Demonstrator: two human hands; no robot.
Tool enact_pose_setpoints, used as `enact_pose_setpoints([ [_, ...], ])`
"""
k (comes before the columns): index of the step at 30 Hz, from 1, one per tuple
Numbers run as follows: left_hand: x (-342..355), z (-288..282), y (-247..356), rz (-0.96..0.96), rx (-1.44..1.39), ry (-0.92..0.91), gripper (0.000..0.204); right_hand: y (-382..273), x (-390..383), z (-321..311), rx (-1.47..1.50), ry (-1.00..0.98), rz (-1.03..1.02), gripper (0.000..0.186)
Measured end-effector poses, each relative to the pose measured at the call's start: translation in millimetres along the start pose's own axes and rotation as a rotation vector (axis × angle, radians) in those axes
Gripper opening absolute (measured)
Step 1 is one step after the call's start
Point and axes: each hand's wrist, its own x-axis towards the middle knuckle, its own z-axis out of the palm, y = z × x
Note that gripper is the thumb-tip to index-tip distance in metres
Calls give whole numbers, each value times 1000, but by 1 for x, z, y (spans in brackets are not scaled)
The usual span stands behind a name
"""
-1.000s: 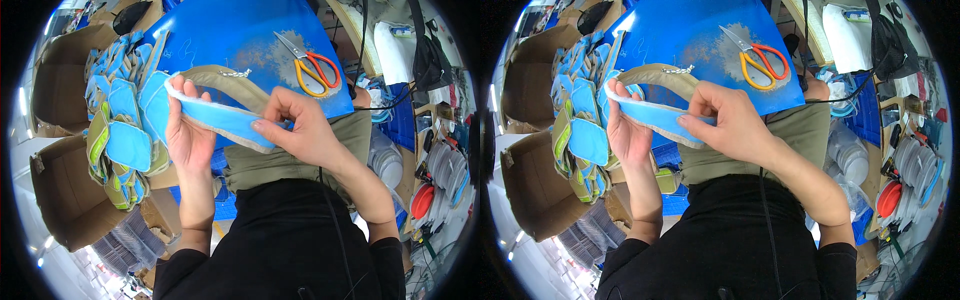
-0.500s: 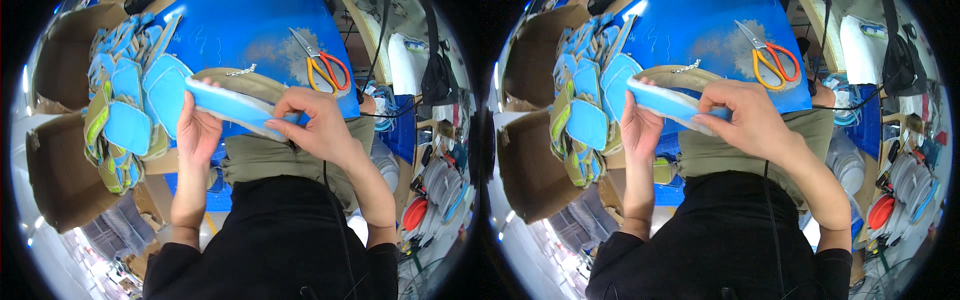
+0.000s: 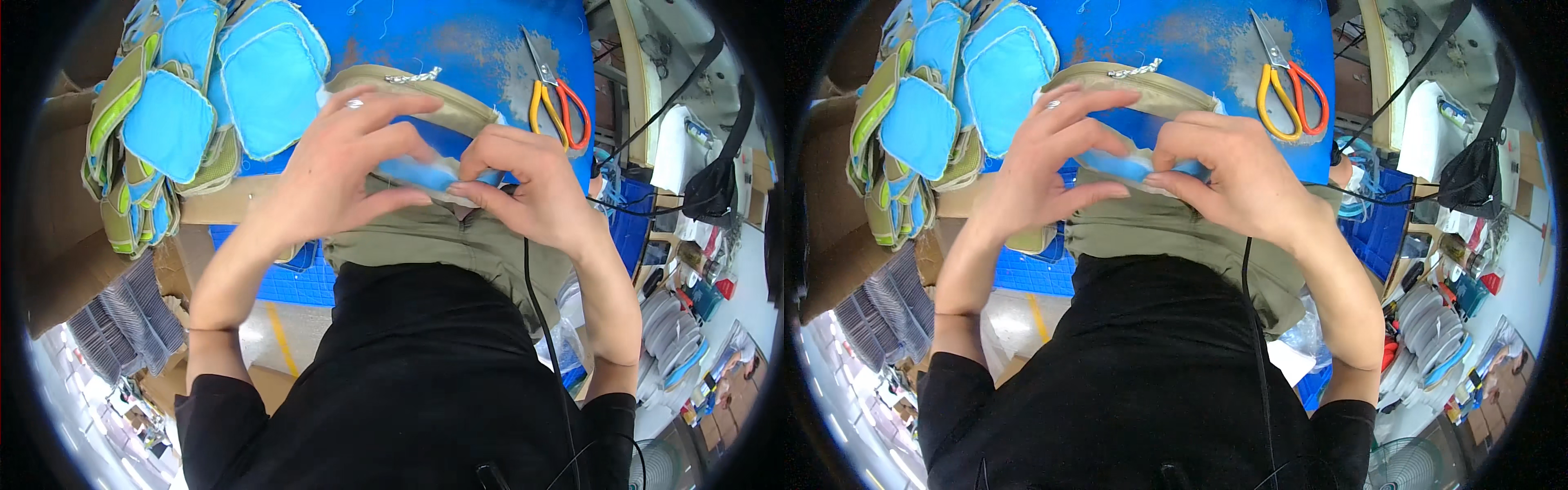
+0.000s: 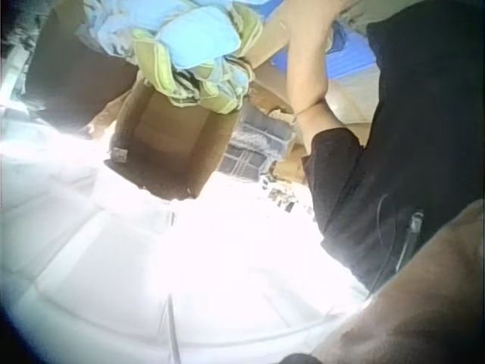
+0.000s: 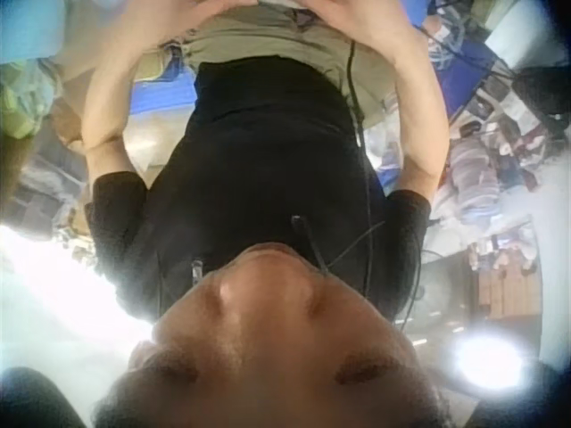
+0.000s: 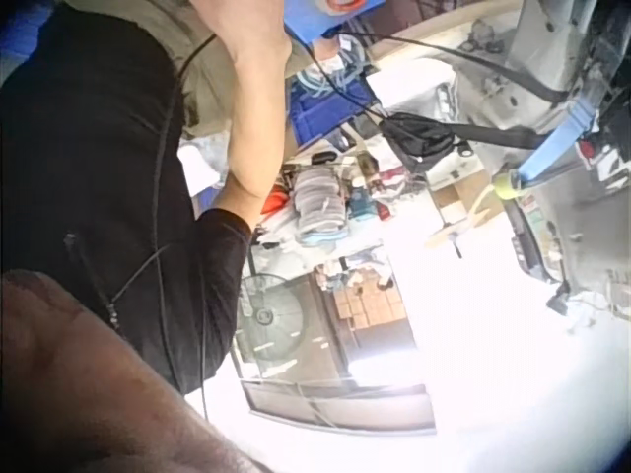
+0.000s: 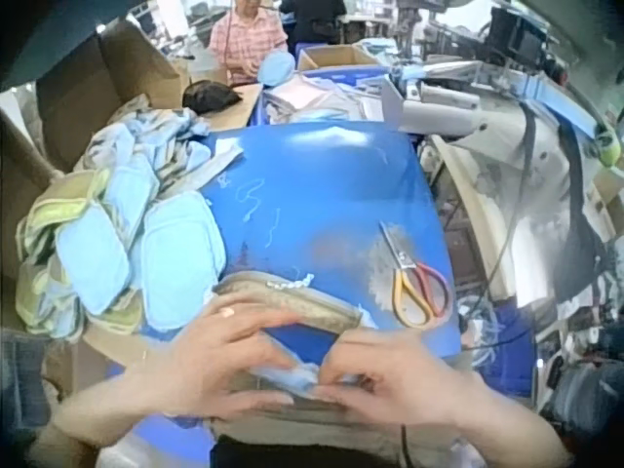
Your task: The person assembles small fabric pouches by inserting blue foam inserts into beige fabric shells, aligning edges, and sewing them on a machine. They trim excess thread with scissors and flip the pouches to inspect the seams, repeating the process for multiple units.
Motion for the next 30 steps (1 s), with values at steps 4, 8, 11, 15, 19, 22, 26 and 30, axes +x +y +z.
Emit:
enact_pose_setpoints([
  [4, 5, 7, -22, -65, -231, -132, 28, 2, 1, -4, 0, 27, -4, 16],
  [8, 16, 2, -23, -61, -284, -198, 22, 4, 1, -4, 43, 50, 19, 15],
  [11, 25, 4, -24, 194, -189, -49, 20, 6, 4, -2, 57, 58, 12, 15],
  [15, 23, 2, -33, 53, -389, -207, 18, 2, 9, -7, 74, 19, 35, 15],
  [19, 23, -6, -29, -67, -392, -226, 18, 3, 8, -10, 136, 25, 123, 16],
  [22, 21, -7, -24, -90, -367, -193, 18, 9, 7, -8, 133, 62, 128, 19],
  [26, 22, -5, -22, -93, -376, -116, 21, 11, 5, -5, 109, 117, 67, 21],
  [30, 23, -5, -11, -155, -372, -23, 22, 5, 8, -7, 122, 132, 83, 17],
])
